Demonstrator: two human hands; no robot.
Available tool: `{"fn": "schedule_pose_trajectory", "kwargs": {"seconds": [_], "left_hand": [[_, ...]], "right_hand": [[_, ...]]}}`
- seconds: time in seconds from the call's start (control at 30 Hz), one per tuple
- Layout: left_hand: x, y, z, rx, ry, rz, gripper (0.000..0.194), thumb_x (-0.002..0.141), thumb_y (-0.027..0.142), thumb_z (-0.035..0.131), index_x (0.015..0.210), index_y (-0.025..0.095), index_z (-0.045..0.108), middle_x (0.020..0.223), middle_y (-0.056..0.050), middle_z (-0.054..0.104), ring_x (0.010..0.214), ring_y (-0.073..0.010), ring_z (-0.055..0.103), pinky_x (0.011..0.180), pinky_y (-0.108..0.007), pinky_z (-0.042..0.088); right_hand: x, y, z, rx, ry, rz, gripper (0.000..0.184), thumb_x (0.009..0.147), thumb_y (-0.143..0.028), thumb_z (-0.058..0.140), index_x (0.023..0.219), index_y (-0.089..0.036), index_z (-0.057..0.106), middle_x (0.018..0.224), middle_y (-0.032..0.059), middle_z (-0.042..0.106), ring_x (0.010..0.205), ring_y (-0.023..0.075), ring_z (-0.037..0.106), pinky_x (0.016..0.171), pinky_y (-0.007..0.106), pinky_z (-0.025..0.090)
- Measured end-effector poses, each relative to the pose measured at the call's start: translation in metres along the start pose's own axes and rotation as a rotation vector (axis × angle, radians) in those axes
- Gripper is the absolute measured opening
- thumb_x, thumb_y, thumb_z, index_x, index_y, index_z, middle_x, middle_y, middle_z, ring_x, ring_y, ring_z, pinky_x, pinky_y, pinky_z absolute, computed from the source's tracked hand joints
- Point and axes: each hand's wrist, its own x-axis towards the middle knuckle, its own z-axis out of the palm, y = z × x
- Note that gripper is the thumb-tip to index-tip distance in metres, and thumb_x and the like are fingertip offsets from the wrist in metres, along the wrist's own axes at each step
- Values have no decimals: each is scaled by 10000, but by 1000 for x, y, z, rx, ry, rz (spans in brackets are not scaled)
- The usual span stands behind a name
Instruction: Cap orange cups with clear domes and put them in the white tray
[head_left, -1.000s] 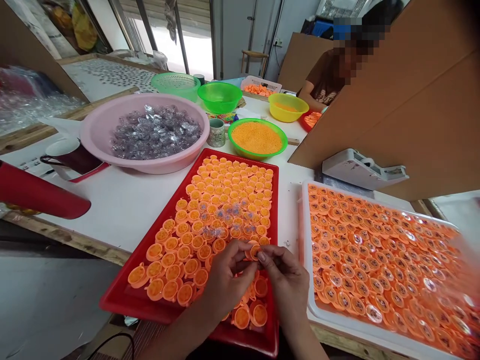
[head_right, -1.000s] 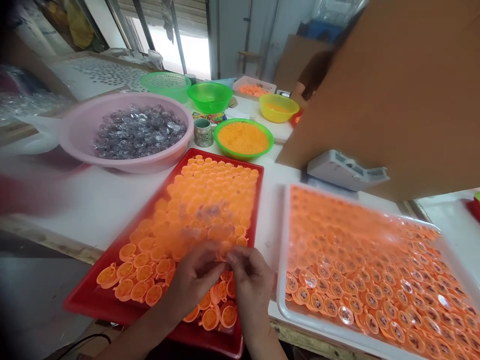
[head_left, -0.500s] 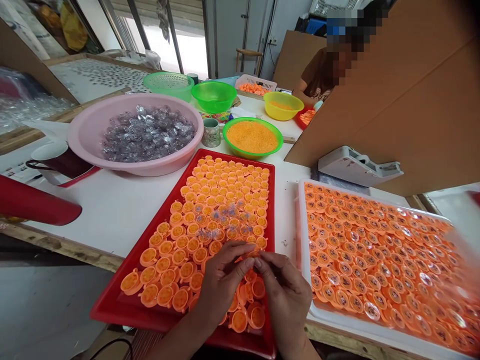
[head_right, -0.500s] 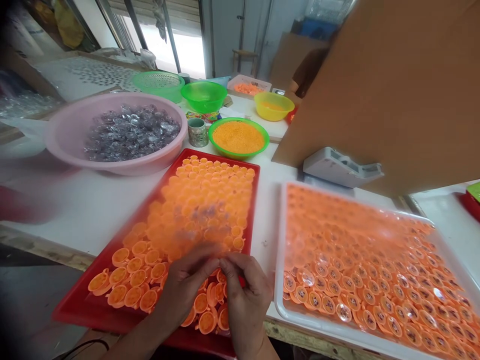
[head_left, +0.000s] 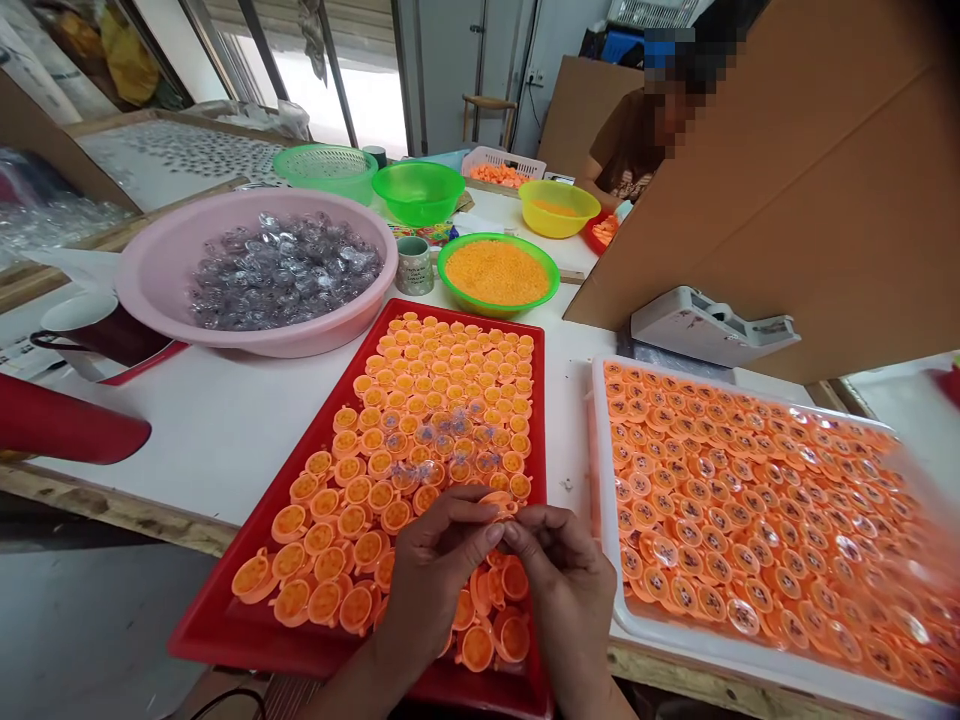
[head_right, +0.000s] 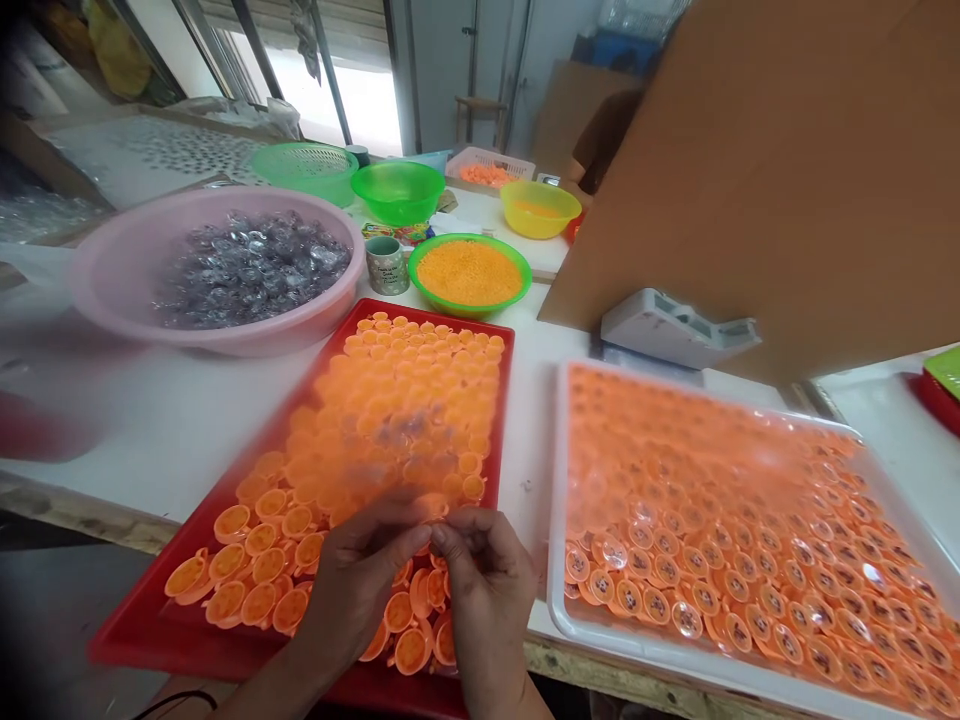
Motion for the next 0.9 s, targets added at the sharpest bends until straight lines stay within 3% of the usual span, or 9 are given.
{"fn": "schedule_pose_trajectory", "kwargs": {"seconds": [0.17, 0.3, 0.53, 0.63, 0.73, 0.9], "left_hand": [[5, 15, 2, 13, -42, -140, 264, 777, 235, 774, 1029, 290, 719, 954, 13, 715, 898, -127, 648, 805, -196, 532], [5, 20, 5, -56, -40, -208, 219, 726, 221, 807, 934, 244, 740, 890, 1, 720, 871, -137, 647, 782, -198, 528], [1, 9, 7, -140, -2, -161, 229, 717, 197, 806, 926, 245, 726, 917, -7, 726, 884, -148, 646, 815, -231, 524], [3, 8, 7, -123, -16, -168, 197, 739, 227, 792, 922, 229, 720, 948, -25, 725, 896, -167, 648, 809, -249, 524], [5, 11, 9, -54, -32, -177, 183, 770, 251, 765, 943, 231, 706, 959, -24, 718, 907, -175, 648, 824, -266, 522], [5, 12, 17, 151, -25, -185, 153, 816, 269, 700, 962, 225, 687, 978, -23, 719, 939, -186, 659, 834, -256, 521]], "right_hand": [[5, -5, -5, -229, -17, -315, 63, 803, -175, 729, 829, -225, 702, 749, -13, 694, 679, 135, 656, 603, 216, 540], [7, -10, -9, -319, -76, -482, 125, 832, -114, 680, 866, -234, 691, 788, -11, 698, 730, 142, 656, 661, 234, 526], [3, -6, -8, -295, -60, -397, 125, 836, -114, 668, 843, -237, 650, 756, -26, 655, 691, 130, 630, 607, 215, 511], [3, -5, -6, -286, -67, -339, 164, 850, -149, 652, 982, -245, 640, 842, -6, 647, 723, 141, 634, 613, 230, 531], [6, -3, -7, -361, -125, -377, 202, 893, -171, 588, 1074, -253, 629, 975, 28, 651, 829, 164, 642, 688, 264, 543], [8, 9, -13, -407, -163, -335, 215, 940, -171, 484, 1127, -253, 548, 982, 30, 666, 852, 168, 652, 695, 266, 537]]}}
